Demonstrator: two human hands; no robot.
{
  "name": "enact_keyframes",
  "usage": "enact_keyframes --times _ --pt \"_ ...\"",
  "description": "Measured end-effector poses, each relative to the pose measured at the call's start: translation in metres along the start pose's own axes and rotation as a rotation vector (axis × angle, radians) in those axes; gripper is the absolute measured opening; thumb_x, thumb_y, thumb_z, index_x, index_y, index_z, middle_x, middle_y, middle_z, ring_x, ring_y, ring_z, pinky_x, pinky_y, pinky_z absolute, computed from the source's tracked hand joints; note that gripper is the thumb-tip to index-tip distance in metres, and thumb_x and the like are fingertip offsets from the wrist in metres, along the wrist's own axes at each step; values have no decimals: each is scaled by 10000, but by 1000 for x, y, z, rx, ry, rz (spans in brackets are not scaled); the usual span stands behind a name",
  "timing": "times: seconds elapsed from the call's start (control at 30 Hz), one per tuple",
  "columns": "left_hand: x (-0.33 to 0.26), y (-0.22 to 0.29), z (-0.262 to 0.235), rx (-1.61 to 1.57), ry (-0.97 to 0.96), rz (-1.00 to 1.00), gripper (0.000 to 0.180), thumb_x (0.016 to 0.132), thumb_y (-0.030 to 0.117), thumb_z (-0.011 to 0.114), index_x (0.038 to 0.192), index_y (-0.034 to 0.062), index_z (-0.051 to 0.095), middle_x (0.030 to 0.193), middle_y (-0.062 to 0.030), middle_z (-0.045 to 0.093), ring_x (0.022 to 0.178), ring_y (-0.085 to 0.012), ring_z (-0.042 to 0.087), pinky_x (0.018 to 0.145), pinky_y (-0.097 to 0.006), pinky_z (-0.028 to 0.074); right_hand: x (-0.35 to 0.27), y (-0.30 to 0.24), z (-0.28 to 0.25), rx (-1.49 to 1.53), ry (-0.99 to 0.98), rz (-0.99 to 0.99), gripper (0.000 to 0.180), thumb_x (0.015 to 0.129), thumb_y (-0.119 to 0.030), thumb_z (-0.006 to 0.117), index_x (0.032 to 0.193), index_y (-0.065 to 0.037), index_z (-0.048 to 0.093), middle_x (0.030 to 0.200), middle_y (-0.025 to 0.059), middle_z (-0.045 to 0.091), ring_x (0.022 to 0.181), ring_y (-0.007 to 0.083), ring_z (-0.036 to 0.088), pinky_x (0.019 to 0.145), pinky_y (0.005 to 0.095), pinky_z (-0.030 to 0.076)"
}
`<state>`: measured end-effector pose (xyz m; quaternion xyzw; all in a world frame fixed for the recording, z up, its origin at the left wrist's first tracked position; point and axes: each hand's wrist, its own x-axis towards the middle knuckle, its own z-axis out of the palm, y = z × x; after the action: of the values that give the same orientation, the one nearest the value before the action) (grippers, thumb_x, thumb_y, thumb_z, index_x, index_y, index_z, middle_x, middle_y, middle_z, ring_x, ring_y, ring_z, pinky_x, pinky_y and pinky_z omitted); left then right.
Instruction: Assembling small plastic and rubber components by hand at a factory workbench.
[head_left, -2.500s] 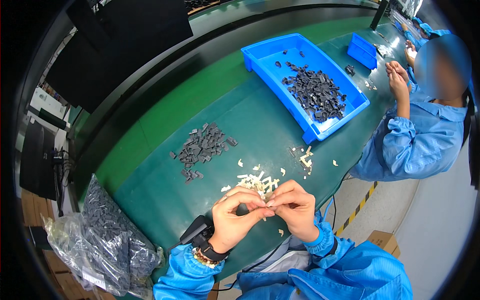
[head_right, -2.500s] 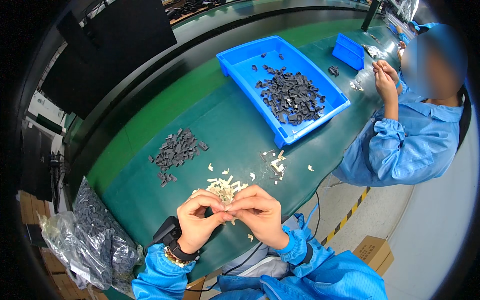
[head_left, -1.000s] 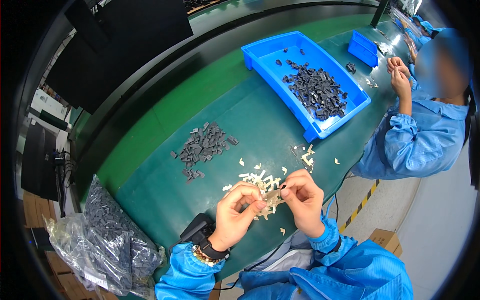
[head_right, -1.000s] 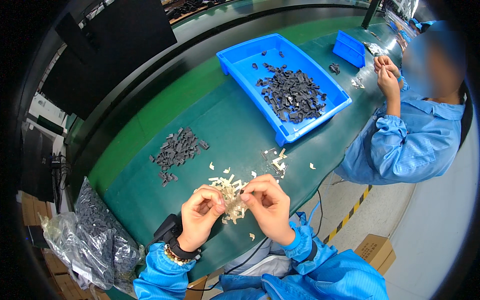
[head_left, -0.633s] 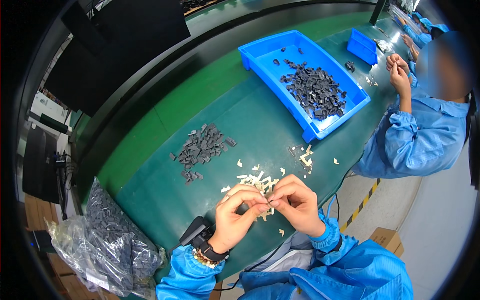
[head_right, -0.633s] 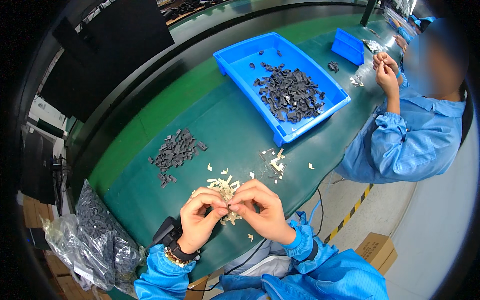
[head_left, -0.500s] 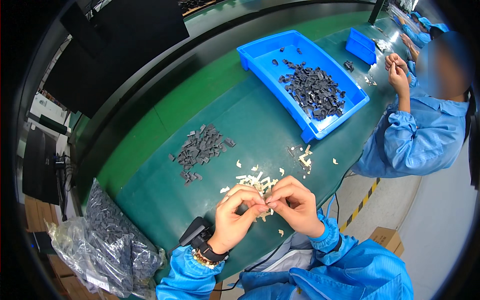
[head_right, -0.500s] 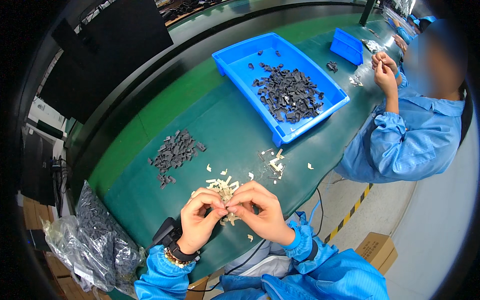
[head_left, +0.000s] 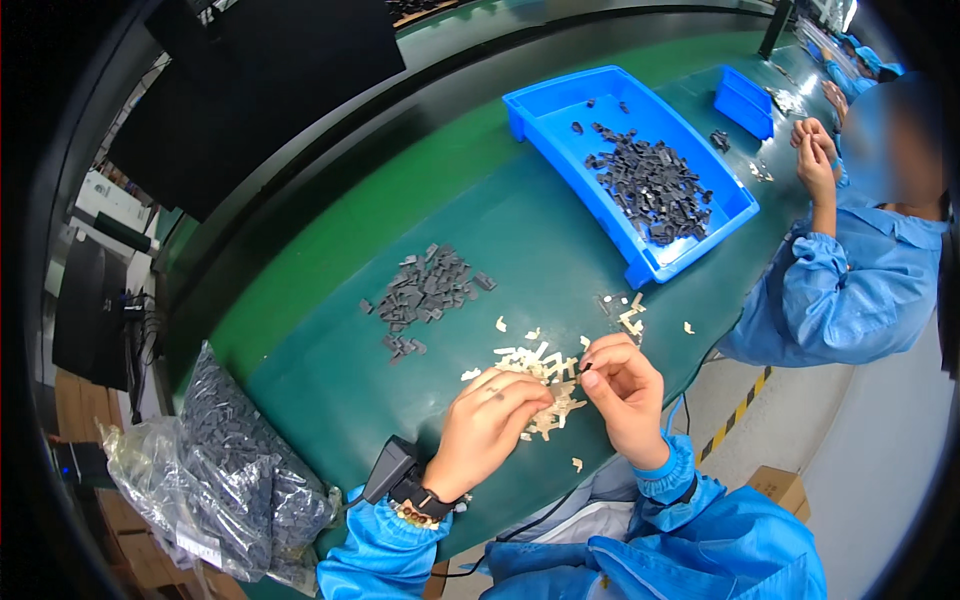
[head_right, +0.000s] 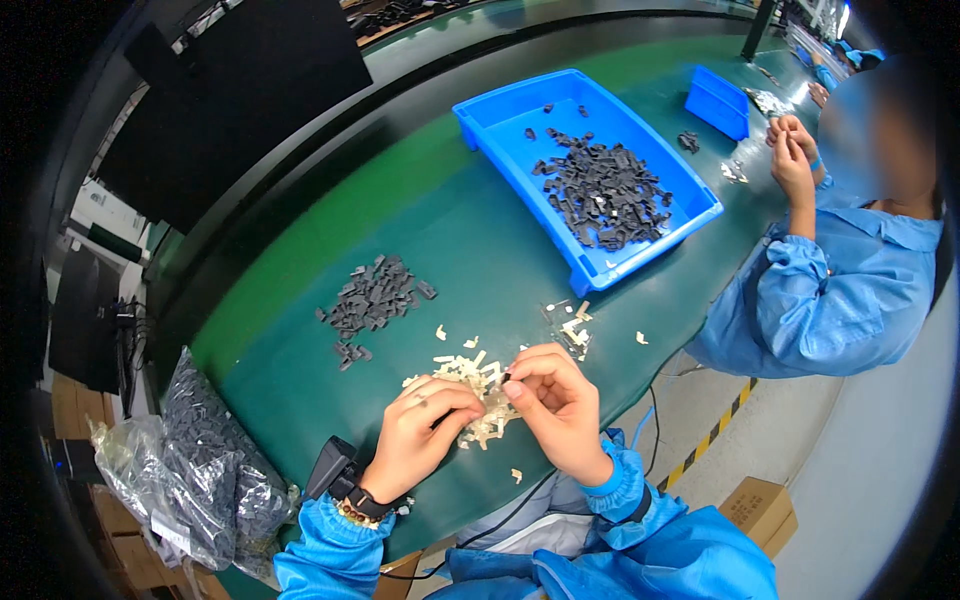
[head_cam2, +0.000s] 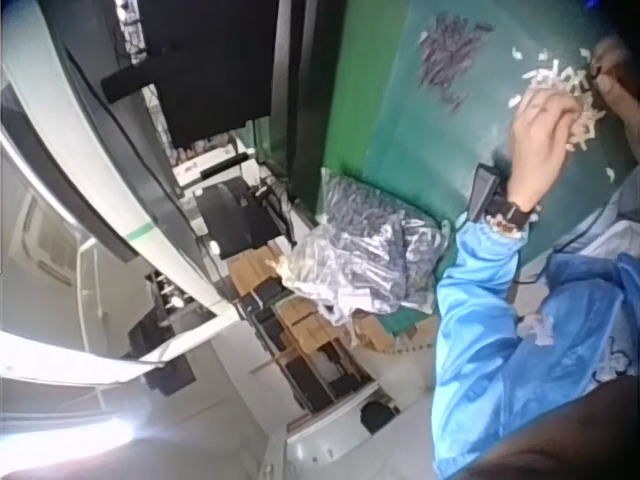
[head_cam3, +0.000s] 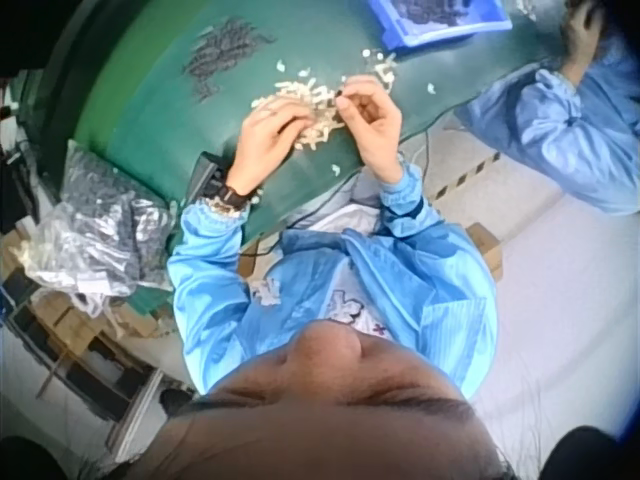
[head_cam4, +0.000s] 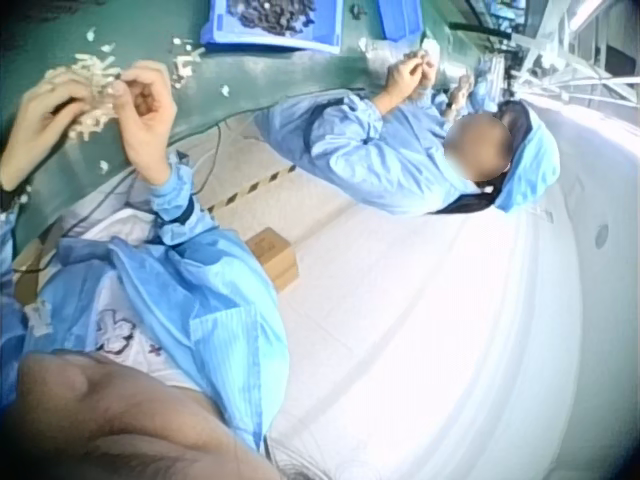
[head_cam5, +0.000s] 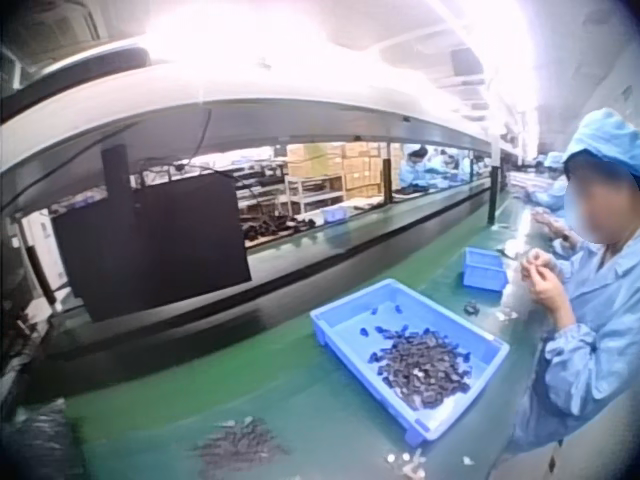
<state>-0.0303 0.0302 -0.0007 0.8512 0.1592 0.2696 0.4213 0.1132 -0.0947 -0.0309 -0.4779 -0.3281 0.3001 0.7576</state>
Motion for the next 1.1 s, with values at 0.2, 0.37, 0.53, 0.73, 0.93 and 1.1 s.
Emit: enact_keyframes --times 0.2,0.37,0.53,0.73,0.93,1.1 --pt "19 -2 -39 334 55 44 120 800 7 742 906 60 724 940 -72 722 906 -230 663 791 -329 507 1 -2 -3 -10 -4 28 135 930 79 632 1048 14 621 1111 66 524 869 67 542 765 213 461" --pt "16 -2 -86 793 1 -119 175 774 78 767 937 91 702 947 -50 655 916 -276 614 835 -388 507 -1 -3 -1 18 -17 65 127 929 66 643 1043 12 628 1083 58 532 826 50 534 729 206 456" --pt "14 -16 -90 764 -51 -198 150 779 118 761 902 74 687 924 -60 647 898 -265 603 873 -391 453 -2 -4 -1 -17 -3 58 110 933 41 654 1035 7 635 1057 49 546 794 43 528 708 203 450" --pt "15 -21 -90 868 -86 -63 127 798 104 741 873 54 653 906 -69 643 908 -255 601 879 -385 425 -2 -3 0 -11 -10 78 107 936 34 656 1036 4 636 1037 41 553 791 43 528 711 208 450" --pt "19 -16 -91 781 -88 -50 164 818 60 714 960 46 632 944 -83 648 911 -272 609 896 -403 425 -1 -3 0 -18 -2 73 105 938 30 657 1036 0 637 1028 38 561 791 46 533 711 209 451" --pt "13 -20 -94 755 -121 -94 179 834 9 674 1006 35 630 973 -105 640 959 -291 615 887 -399 444 -1 -4 1 -11 -21 85 105 939 29 656 1038 -3 639 1014 35 562 787 50 540 708 211 455"
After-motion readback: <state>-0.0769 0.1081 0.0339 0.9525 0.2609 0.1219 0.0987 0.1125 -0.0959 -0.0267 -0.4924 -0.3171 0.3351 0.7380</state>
